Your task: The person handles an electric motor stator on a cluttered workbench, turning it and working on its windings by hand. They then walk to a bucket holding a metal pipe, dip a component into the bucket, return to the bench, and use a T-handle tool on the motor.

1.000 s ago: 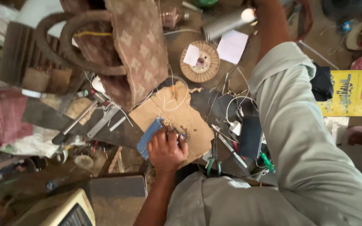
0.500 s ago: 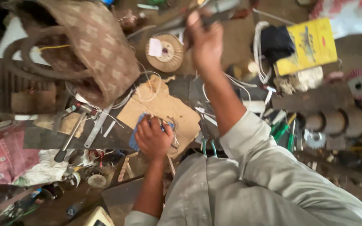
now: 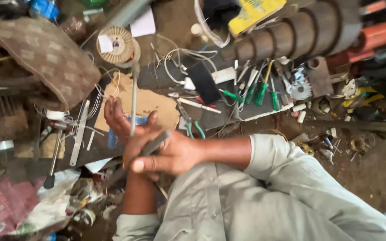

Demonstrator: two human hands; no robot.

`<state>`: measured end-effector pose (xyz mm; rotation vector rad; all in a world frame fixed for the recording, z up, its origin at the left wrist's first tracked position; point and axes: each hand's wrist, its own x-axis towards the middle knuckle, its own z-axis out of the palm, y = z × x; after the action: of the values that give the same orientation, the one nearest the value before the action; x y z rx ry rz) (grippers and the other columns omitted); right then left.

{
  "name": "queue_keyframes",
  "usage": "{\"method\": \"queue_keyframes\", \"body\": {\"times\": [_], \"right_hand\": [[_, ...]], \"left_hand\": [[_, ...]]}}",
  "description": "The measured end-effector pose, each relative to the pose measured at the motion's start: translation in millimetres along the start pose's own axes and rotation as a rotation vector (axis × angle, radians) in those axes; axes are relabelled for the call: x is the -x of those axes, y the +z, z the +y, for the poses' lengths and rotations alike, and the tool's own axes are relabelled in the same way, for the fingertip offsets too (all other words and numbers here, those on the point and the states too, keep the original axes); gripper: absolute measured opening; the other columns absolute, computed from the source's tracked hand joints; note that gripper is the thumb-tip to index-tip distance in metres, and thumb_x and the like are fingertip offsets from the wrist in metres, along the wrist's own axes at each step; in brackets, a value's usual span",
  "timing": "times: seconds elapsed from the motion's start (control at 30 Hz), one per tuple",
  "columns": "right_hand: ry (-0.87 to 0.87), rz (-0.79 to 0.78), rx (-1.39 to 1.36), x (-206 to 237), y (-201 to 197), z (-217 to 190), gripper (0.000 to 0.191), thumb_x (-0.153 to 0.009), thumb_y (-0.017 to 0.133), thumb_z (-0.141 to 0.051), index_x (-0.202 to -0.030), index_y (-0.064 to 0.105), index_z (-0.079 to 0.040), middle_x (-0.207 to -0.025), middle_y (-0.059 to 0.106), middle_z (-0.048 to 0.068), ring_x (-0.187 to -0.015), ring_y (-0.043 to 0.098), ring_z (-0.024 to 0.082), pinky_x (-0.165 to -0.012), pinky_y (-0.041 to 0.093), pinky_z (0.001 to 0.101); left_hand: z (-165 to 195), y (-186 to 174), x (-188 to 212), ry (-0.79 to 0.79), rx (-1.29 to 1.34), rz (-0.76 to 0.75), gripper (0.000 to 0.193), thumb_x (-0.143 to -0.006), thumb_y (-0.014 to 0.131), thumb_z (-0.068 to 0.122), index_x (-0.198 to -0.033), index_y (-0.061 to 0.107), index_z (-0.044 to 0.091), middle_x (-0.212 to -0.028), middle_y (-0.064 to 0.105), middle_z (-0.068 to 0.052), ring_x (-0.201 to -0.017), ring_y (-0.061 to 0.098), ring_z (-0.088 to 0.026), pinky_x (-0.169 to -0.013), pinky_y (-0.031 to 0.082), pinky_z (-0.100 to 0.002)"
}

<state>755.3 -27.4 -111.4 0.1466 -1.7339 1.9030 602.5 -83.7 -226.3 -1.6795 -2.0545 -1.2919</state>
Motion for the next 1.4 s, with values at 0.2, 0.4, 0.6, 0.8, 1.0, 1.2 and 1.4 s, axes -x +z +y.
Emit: {"method": "queue_keyframes", "body": {"times": [0.2, 0.4, 0.6, 0.8, 1.0, 1.2, 1.4], "right_hand": [[0.258, -0.108, -0.093, 68.5, 18.5, -51.6, 0.03, -0.113, 0.056, -0.026, -0.125, 0.065, 0.001, -0.086, 0.069, 0.006, -0.074, 0.069, 0.015, -0.073, 0.056, 0.0297], [0.077, -0.085, -0.059, 136.4, 31.2, -96.4, 0.029, -0.117, 0.054, -0.026, -0.124, 0.064, 0.0, -0.085, 0.07, 0.005, -0.081, 0.069, 0.012, -0.08, 0.055, 0.0294], [0.192, 0.079, -0.297, 192.4, 43.8, -126.4, 0.04, -0.11, 0.062, -0.029, -0.139, 0.056, -0.002, -0.113, 0.069, 0.009, -0.099, 0.071, 0.015, -0.092, 0.058, 0.0328], [0.311, 0.167, 0.505, 293.0, -13.7, -69.0, 0.049, -0.099, 0.071, -0.03, -0.138, 0.059, -0.003, -0.116, 0.074, 0.013, -0.105, 0.073, 0.02, -0.094, 0.058, 0.0359], [1.002, 0.863, 0.927, 490.9, -77.3, 40.3, 0.042, -0.091, 0.075, -0.04, -0.112, 0.074, -0.004, -0.099, 0.076, 0.019, -0.089, 0.072, 0.029, -0.08, 0.055, 0.042], [1.452, 0.792, 0.811, 627.6, -52.1, 73.7, 0.036, -0.092, 0.068, -0.04, -0.099, 0.077, -0.006, -0.091, 0.076, 0.018, -0.082, 0.072, 0.032, -0.07, 0.056, 0.0447], [1.462, 0.791, 0.579, 595.3, -43.1, 75.4, 0.035, -0.093, 0.071, -0.037, -0.086, 0.074, -0.003, -0.073, 0.073, 0.012, -0.063, 0.068, 0.024, -0.06, 0.053, 0.0401]], "left_hand": [[43.4, 3.8, 0.0, -0.314, 0.529, -0.055, 0.064, -0.1, 0.049, 0.056, -0.14, 0.057, 0.007, -0.137, 0.063, -0.017, -0.109, 0.073, -0.032, -0.095, 0.059, -0.041], [97.9, -9.4, 17.5, 0.255, 0.174, -0.017, 0.047, -0.117, 0.048, 0.039, -0.147, 0.054, 0.004, -0.148, 0.05, -0.022, -0.139, 0.053, -0.04, -0.11, 0.052, -0.048], [131.1, -18.4, 62.7, 0.161, 0.111, 0.06, 0.03, -0.113, 0.051, 0.036, -0.116, 0.061, 0.008, -0.147, 0.059, -0.013, -0.13, 0.056, -0.034, -0.106, 0.051, -0.045], [94.7, -69.8, 113.8, -0.002, 0.219, 0.176, 0.04, -0.117, 0.052, 0.034, -0.125, 0.064, -0.003, -0.128, 0.056, -0.016, -0.115, 0.064, -0.033, -0.101, 0.053, -0.042], [51.8, -110.2, 164.3, -0.265, -0.123, 0.196, 0.044, -0.117, 0.053, 0.032, -0.11, 0.069, -0.008, -0.114, 0.057, -0.019, -0.101, 0.062, -0.036, -0.089, 0.05, -0.046], [38.7, -127.8, 190.0, -0.303, -0.009, 0.202, 0.039, -0.12, 0.05, 0.027, -0.108, 0.065, -0.006, -0.117, 0.053, -0.017, -0.104, 0.063, -0.032, -0.094, 0.052, -0.043], [34.1, -124.7, 171.0, -0.285, -0.055, 0.181, 0.043, -0.122, 0.052, 0.031, -0.108, 0.067, -0.006, -0.118, 0.055, -0.017, -0.105, 0.063, -0.031, -0.094, 0.054, -0.043]]}}
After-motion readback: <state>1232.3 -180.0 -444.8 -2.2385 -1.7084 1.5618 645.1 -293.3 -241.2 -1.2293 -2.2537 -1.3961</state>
